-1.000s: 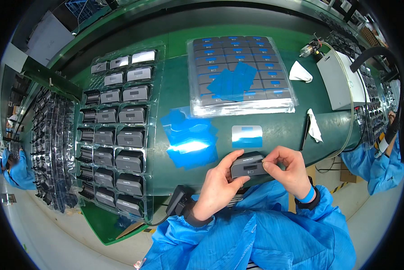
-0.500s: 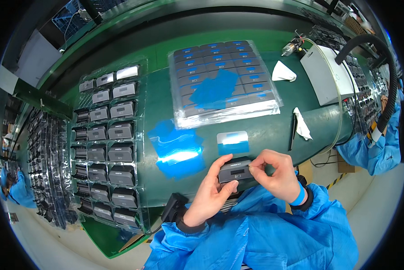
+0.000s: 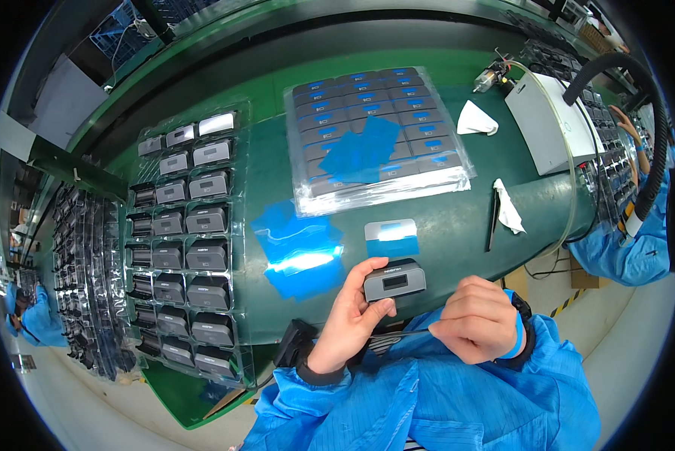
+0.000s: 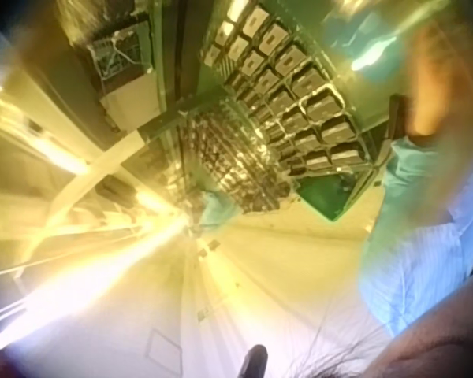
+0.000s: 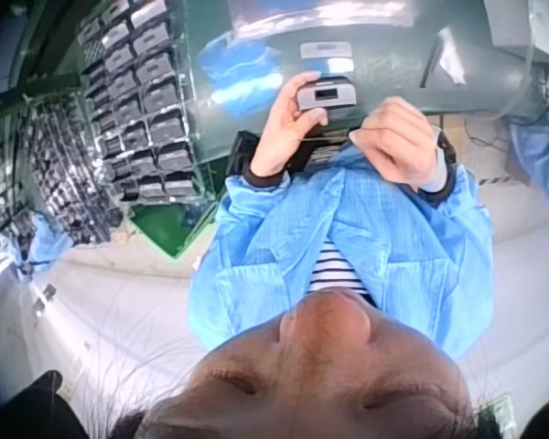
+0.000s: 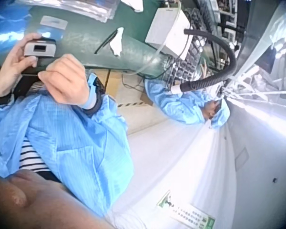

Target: Inspecting and assembling small electronic components on a factory conveyor line.

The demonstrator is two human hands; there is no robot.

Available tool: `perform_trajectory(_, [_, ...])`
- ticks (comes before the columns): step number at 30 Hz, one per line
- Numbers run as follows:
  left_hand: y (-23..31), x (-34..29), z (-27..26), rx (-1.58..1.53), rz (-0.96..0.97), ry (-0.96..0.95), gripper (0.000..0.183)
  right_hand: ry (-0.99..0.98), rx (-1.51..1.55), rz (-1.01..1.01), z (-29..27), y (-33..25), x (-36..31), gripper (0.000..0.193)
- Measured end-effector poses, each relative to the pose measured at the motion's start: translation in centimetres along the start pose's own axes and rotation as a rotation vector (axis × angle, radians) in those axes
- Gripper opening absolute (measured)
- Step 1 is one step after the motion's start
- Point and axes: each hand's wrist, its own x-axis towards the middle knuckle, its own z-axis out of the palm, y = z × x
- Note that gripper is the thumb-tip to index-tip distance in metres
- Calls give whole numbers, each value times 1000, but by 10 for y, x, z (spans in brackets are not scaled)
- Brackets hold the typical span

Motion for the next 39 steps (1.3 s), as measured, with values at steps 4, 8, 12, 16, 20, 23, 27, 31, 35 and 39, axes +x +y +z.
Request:
perform_trajectory(4, [1,-1,1,-9,6,35,53,7,46,39,1,1,0,24])
perform_trajectory(8, [2,-1,0,-16,18,24,51,23,61,49,6,0,0,23])
perform_trajectory(12, [0,-1,2,-48,3,33,51,17,107,115,4,1,0,18])
perform_trajectory(16, [1,-2,6,-17,3,25,50,119,233,657,2,6,-2,5])
perform_trajectory(20, [-1,-2,9,37,9,-18,49,93,278,779,6,12,-2,5])
perform_trajectory(23, [-4,-3,10,43,17,-18,49,82,273,809,8,13,-3,6])
perform_trajectory(27, [-5,-2,11,44,37,-6,49,59,260,831,8,15,-5,6])
perform_trajectory(31, [-7,-1,10,71,30,-14,50,73,252,844,9,13,-4,6])
perform_trajectory(35, [-8,-2,11,96,25,-25,49,101,186,806,14,9,-3,5])
perform_trajectory(39, [1,-1,18,57,-3,-21,48,125,160,792,13,7,-1,4])
